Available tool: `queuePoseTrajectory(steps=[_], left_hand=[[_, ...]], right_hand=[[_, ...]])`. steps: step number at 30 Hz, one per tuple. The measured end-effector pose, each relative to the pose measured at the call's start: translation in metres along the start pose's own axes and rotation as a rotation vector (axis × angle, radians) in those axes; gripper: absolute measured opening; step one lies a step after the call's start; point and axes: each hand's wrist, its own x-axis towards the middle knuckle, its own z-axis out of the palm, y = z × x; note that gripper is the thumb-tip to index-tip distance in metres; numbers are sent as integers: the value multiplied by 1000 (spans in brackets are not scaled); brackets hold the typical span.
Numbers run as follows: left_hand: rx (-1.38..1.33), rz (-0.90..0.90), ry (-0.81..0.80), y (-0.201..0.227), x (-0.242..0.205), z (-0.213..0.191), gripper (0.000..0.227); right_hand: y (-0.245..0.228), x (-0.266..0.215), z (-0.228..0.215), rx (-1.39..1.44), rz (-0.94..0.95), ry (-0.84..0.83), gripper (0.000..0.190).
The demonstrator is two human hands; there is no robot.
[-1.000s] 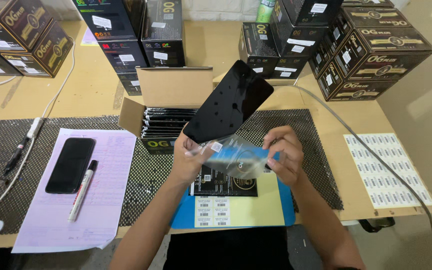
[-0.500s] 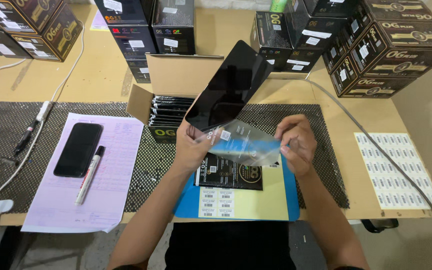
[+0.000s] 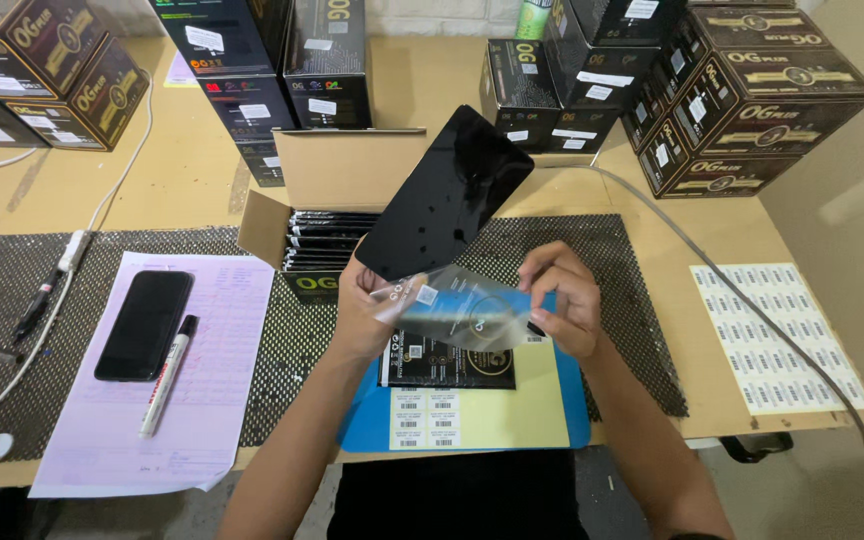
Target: The person removes a smartphone screen from its plastic packaging, peels off a protective film, and writes on a barcode sticker with a pen. The person repeats this process with additional screens, handling each one individually and placing them on the table.
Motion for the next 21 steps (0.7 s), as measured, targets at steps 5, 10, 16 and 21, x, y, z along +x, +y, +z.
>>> queuePoseTrajectory(steps=[5,10,16,21], left_hand=[[73,11,73,-9,0,-8,49],[63,15,-22,-31,-5,-31,74],[218,-5,-200,2,-1,1,73],[325,-234,-280,8,1,11,53]], right_hand=[[-2,1,-3,32,20,-9,28],[13,-6,-15,96,52,85,25],[4,8,-20,-168,132,354,23],[7,5,-29,-90,332,427,21]])
